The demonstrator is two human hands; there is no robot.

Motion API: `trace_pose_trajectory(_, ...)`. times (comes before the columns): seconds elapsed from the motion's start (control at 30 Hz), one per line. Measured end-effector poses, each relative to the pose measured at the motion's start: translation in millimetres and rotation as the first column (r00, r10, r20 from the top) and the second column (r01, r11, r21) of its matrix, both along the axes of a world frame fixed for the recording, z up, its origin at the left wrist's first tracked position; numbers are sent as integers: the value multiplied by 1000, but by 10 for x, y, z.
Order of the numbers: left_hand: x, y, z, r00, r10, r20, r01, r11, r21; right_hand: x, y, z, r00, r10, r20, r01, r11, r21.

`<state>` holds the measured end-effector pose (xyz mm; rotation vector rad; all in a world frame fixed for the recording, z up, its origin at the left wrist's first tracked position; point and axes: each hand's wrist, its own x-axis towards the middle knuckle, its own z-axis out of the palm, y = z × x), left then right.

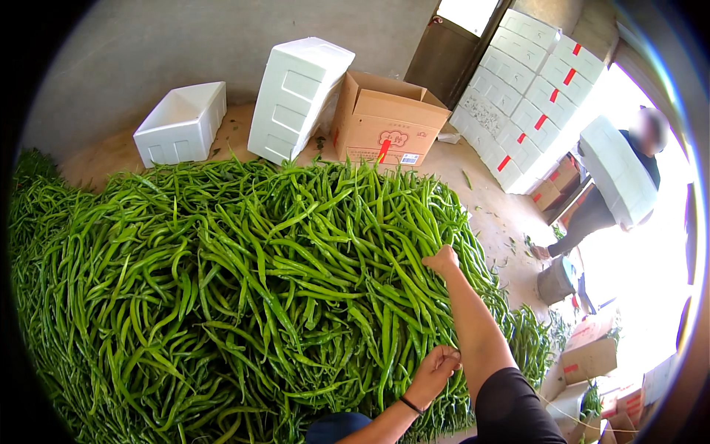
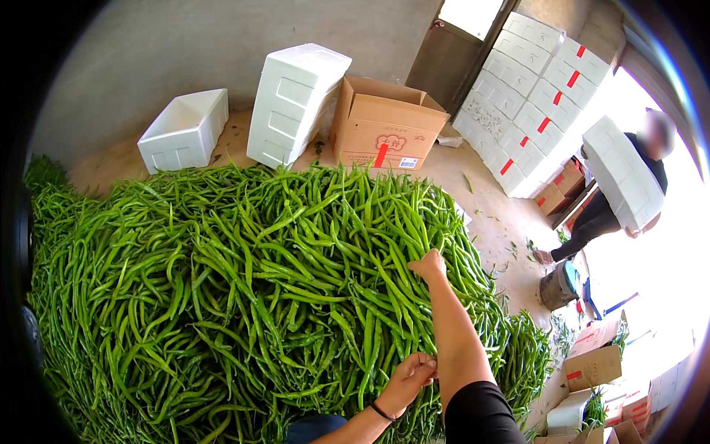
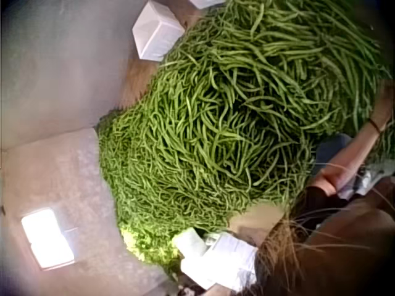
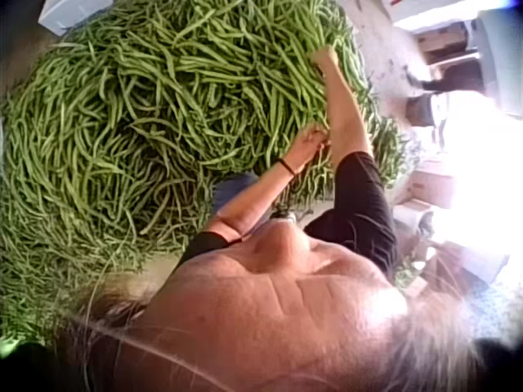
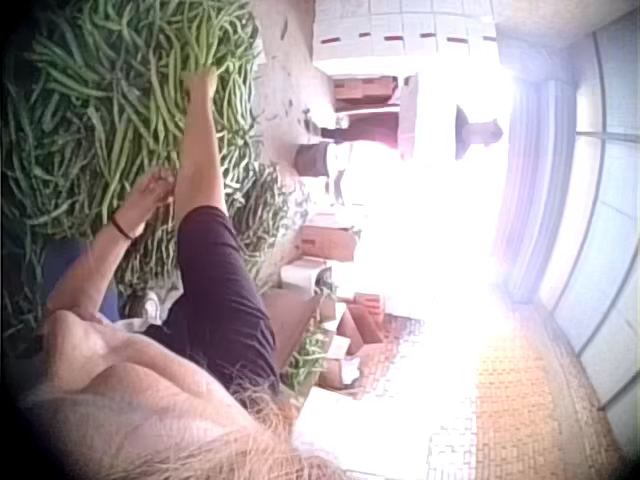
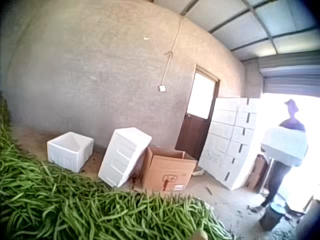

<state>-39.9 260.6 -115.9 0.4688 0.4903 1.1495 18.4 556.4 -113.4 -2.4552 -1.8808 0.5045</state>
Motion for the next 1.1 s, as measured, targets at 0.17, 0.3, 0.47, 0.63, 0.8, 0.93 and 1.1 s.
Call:
trace_pose_trajectory(0.17,-81,-3,172,996,-43,-76,45,998,33,60,205,537,962,130,241,-158,982,104)
trace_pose_trajectory(0.3,-61,10,142,997,-53,-61,56,997,47,126,217,1160,954,235,187,-253,964,78)
trace_pose_trajectory(0.47,-133,-14,282,993,-51,-106,51,999,-10,532,-149,1342,788,126,-602,-164,986,-8)
trace_pose_trajectory(0.63,-176,-32,235,997,45,-66,-43,999,24,851,-914,1330,601,79,-795,-117,993,10)
trace_pose_trajectory(0.8,-299,49,332,939,315,137,-322,946,31,388,-2345,1330,785,302,-541,-411,907,-91)
trace_pose_trajectory(0.93,-319,-130,500,915,365,172,-333,924,-190,142,-3187,962,778,626,59,-613,734,292)
trace_pose_trajectory(1.1,-434,-212,475,886,435,158,-387,884,-263,52,-3299,1132,705,710,-10,-696,694,185)
